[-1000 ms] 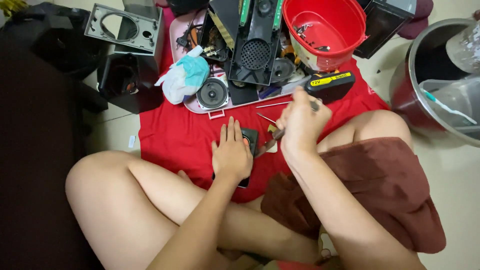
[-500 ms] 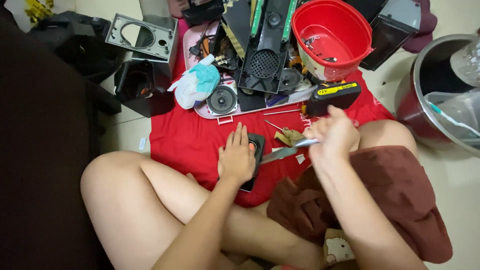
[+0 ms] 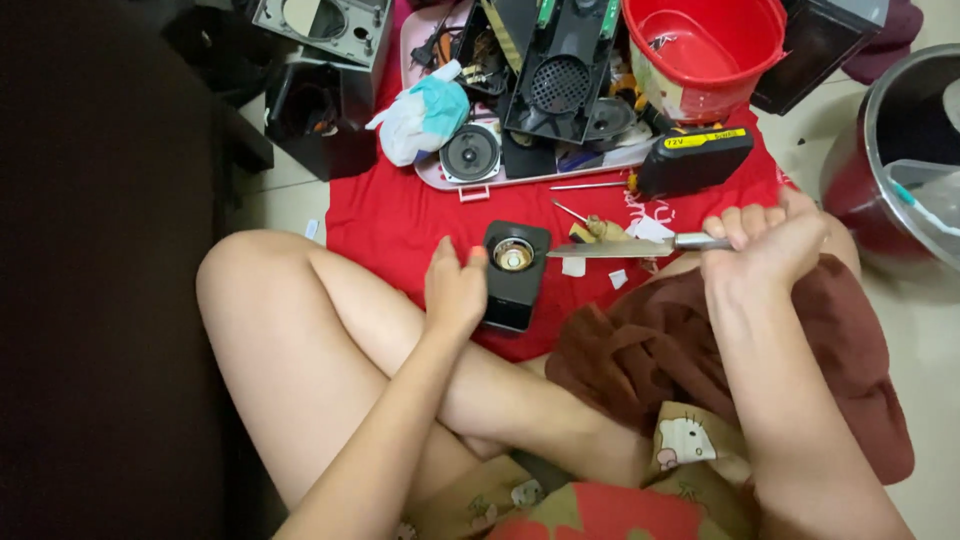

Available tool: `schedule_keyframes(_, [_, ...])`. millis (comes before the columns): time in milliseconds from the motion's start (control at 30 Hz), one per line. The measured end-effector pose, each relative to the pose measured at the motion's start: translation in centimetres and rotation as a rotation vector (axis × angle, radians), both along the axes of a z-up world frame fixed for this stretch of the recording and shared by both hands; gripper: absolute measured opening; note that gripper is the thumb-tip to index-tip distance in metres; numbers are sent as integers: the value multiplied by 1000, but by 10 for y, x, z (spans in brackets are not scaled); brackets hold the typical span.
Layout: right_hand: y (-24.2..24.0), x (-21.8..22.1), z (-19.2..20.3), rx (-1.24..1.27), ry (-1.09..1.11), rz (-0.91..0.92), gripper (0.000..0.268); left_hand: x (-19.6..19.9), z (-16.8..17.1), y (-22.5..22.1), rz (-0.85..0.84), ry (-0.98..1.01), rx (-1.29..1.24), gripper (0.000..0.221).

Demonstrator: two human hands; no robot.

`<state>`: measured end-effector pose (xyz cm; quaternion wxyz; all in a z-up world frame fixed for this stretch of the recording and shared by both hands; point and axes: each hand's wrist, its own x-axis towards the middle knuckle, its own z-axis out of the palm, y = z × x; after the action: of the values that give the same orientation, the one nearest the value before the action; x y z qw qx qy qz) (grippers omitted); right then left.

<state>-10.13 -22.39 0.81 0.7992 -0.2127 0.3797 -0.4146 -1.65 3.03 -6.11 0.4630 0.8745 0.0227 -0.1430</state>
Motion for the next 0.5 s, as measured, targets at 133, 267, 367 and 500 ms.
schedule_keyframes(133, [25, 0, 24, -163, 43, 57, 38, -29, 29, -4, -271, 13, 112, 102])
schedule_keyframes(267, [50, 0, 41, -271, 77, 59, 37, -38, 26, -12, -509, -59, 462, 126])
schedule_keyframes(367, [71, 1, 54, -309, 54, 53, 27, -40, 10, -17, -567, -194, 668, 127])
schedule_keyframes(500, [86, 19, 44, -447, 91, -31, 39, -37, 51, -16, -612, 115, 586, 117])
